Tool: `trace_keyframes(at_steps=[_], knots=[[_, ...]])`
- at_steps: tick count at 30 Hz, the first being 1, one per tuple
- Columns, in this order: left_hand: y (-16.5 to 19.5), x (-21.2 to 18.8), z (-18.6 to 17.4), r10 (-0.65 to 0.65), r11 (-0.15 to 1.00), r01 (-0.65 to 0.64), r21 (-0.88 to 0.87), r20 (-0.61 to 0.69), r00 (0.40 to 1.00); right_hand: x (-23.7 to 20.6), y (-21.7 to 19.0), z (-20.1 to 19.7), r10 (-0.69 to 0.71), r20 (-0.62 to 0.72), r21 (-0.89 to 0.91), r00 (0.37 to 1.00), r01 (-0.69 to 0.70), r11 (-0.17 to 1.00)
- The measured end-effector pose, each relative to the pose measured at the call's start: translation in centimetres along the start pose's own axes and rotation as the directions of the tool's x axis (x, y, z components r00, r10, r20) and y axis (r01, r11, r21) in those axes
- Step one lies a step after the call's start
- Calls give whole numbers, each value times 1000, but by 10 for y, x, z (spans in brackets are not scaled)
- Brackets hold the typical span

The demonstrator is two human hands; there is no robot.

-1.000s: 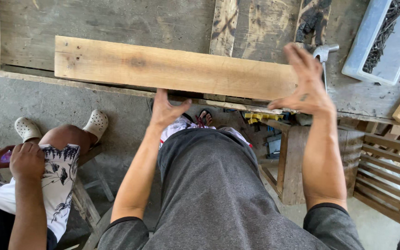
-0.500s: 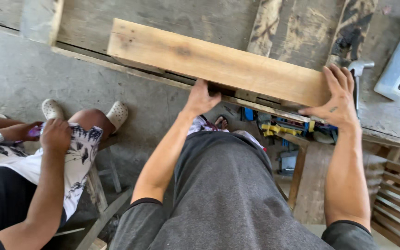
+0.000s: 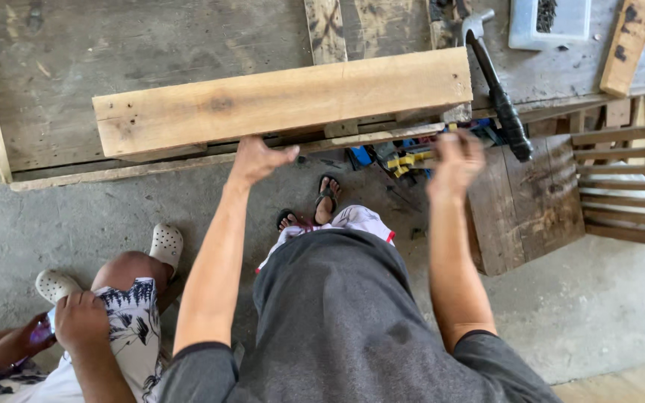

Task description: The person hammers nails into a wooden plank on a workbench, then joins it to a smaller block and continues hammering. The person repositions the plank and repeats the nailing process multiple times.

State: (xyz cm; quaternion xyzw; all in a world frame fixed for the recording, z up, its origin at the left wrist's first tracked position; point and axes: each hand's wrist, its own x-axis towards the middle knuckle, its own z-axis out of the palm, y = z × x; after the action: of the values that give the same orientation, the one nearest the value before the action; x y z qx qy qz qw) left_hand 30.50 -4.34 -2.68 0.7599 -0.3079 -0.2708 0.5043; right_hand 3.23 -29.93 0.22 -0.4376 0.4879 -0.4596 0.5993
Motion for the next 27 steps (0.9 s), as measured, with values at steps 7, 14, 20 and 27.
trace_keyframes(at_steps=[7,14,20,27], knots=[[17,25,7,116,951,-76,-301,119,986,-69,11,113,203,665,97,719,-353,931],[30,24,15,221,936,-238,-259,-93,971,-43,-4,140,334,777,-346,533,-82,935],[27,24,10,197,944,-209,-255,-73,978,-35,5,154,337,824,-308,456,-138,941],[22,25,13,141,955,-154,-255,-67,988,-44,18,153,328,731,-371,598,-56,927]])
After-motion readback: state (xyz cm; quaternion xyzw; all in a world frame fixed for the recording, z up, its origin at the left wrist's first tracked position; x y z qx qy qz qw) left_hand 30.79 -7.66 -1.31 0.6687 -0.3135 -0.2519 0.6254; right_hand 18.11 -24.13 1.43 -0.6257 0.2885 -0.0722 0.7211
